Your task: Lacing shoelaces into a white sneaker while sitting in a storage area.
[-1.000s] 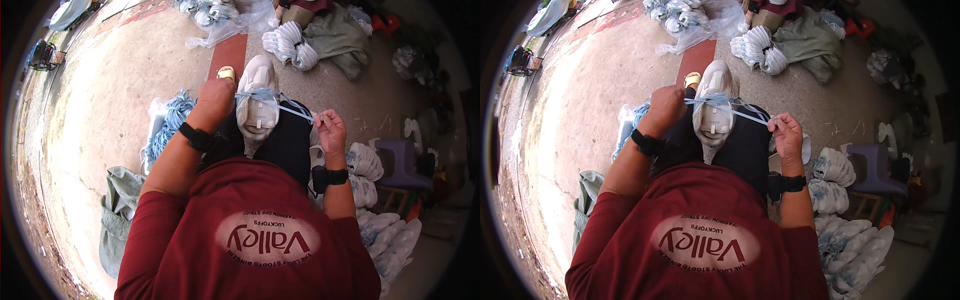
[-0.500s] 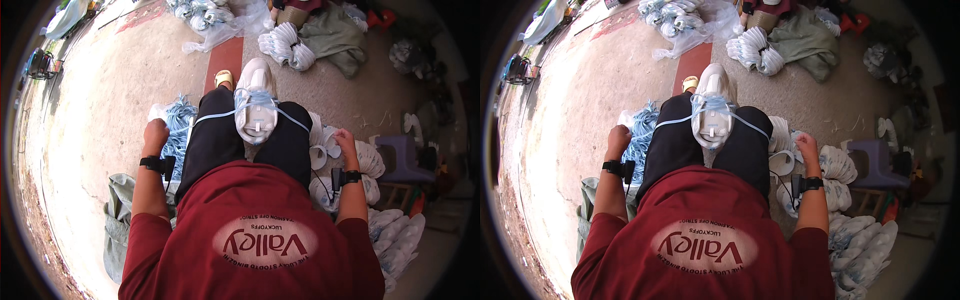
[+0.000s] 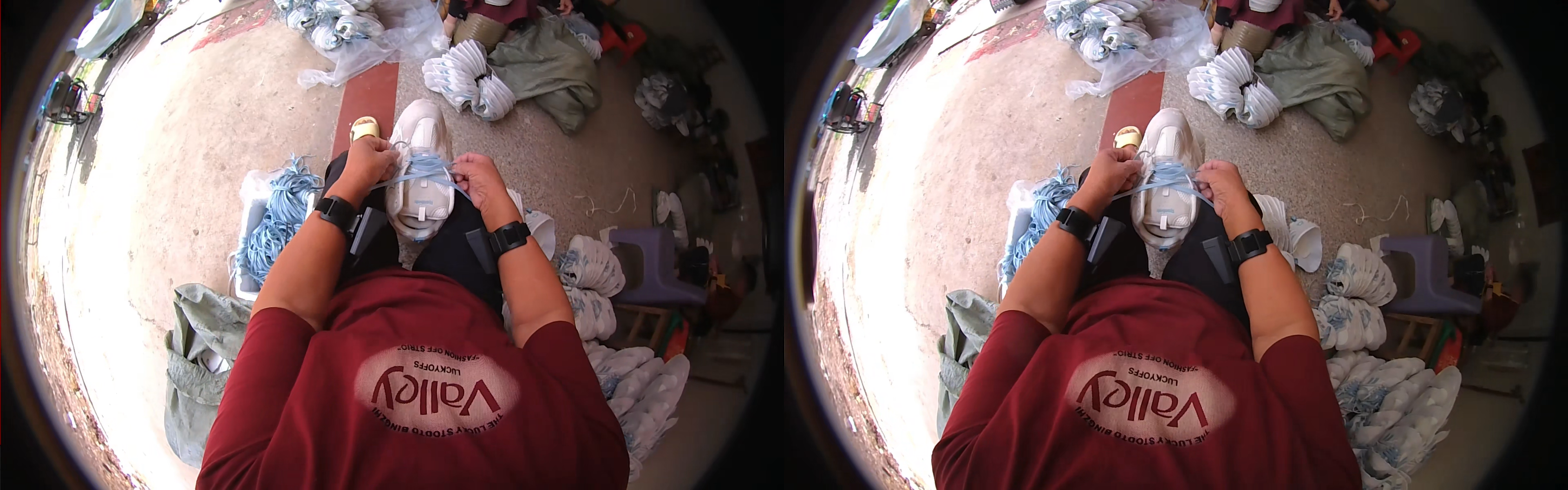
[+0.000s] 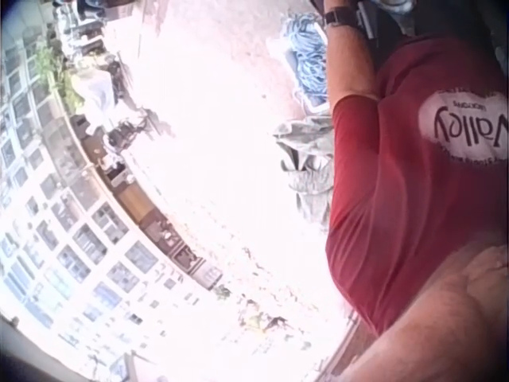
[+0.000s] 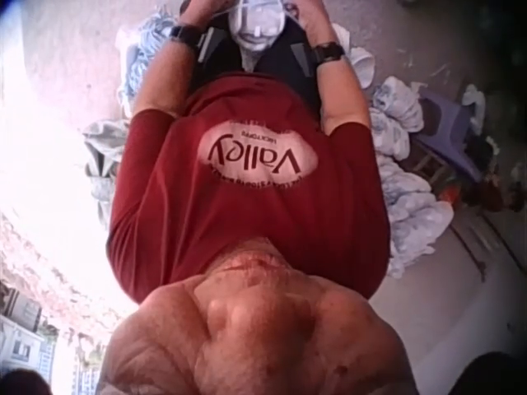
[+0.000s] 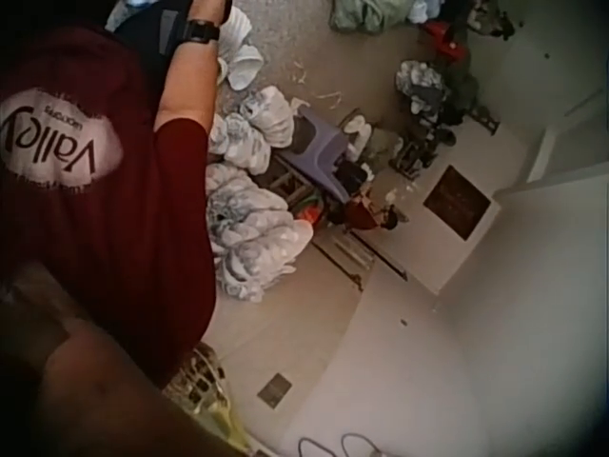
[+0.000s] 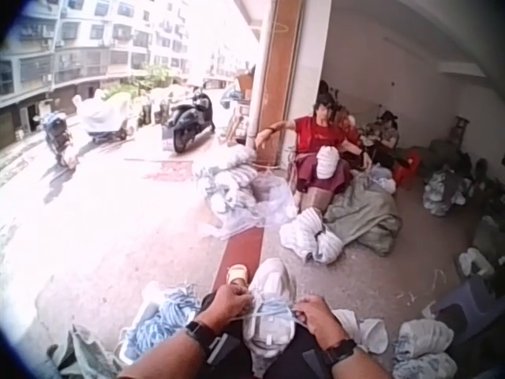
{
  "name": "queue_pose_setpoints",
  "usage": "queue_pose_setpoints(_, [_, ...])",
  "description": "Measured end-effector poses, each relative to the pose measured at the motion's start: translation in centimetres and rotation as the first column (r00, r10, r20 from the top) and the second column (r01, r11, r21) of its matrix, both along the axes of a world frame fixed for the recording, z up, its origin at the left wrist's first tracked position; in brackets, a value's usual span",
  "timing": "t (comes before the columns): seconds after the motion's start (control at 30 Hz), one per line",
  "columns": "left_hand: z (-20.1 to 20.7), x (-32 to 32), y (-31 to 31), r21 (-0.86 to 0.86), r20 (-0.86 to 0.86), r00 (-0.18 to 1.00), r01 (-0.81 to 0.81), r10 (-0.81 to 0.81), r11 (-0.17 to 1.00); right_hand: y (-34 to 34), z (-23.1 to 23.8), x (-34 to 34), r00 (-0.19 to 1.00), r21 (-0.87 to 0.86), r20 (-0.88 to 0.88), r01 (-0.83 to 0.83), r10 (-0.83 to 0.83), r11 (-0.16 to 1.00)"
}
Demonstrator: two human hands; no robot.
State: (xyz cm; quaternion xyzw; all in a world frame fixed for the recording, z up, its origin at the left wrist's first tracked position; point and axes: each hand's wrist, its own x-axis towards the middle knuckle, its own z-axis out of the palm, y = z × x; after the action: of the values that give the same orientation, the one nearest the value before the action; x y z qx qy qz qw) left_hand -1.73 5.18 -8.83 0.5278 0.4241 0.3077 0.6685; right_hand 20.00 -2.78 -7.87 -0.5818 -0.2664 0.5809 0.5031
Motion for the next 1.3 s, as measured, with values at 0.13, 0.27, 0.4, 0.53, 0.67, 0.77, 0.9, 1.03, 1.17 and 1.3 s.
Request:
queue_pose_setpoints(0.13, [0.4,-0.1,-0.9,-0.008,0.217,0.967,-0.138,0.136,0.990,-0.4,0.6,-0.6,0.994,0.076,0.097,0.039,-0.046,0.996])
queue_pose_setpoints(0.27, [1.2,-0.8,-1.3,0.009,0.229,0.968,-0.108,0.104,0.994,-1.0,1.9,-1.9,0.953,0.257,0.291,0.007,-0.084,0.966])
queue_pose_setpoints(0.4, [1.4,-1.5,-1.5,0.112,0.172,0.982,0.065,-0.083,0.992,-1.4,2.2,-1.3,0.937,0.120,0.323,-0.178,0.131,0.977])
queue_pose_setpoints(0.53, [1.8,-1.6,-1.6,0.065,0.115,0.979,0.164,-0.171,0.984,-1.9,1.5,0.2,0.978,0.177,0.126,-0.185,0.164,0.967])
queue_pose_setpoints(0.67, [0.4,-1.0,-1.7,-0.192,0.335,0.939,-0.016,0.081,0.981,-2.0,1.4,-0.5,0.999,0.150,-0.013,-0.046,0.049,0.988])
queue_pose_setpoints(0.77, [-0.9,-0.6,-1.4,-0.065,0.088,0.988,-0.122,0.127,0.990,-1.8,0.2,-0.6,0.956,0.114,0.294,-0.027,-0.008,0.993])
queue_pose_setpoints(0.9, [-1.3,-0.8,-1.5,0.332,-0.239,0.954,-0.098,0.184,0.938,-2.5,1.6,-1.1,0.929,-0.028,0.360,-0.081,0.085,0.996])
queue_pose_setpoints(1.03, [0.1,-1.1,-1.9,0.553,-0.467,0.856,0.089,0.220,0.828,-2.9,1.6,-0.5,0.987,0.019,0.143,-0.076,0.072,0.997])
queue_pose_setpoints(1.17, [-1.5,-2.4,-1.9,0.455,-0.272,0.933,-0.091,0.236,0.886,-3.1,2.2,-0.6,0.971,0.020,0.007,0.239,-0.239,0.971])
queue_pose_setpoints(1.3, [-0.3,-9.1,-1.5,-0.126,0.313,0.768,-0.550,0.559,0.826,-6.5,0.6,8.7,0.771,0.076,-0.196,0.628,-0.606,0.775])
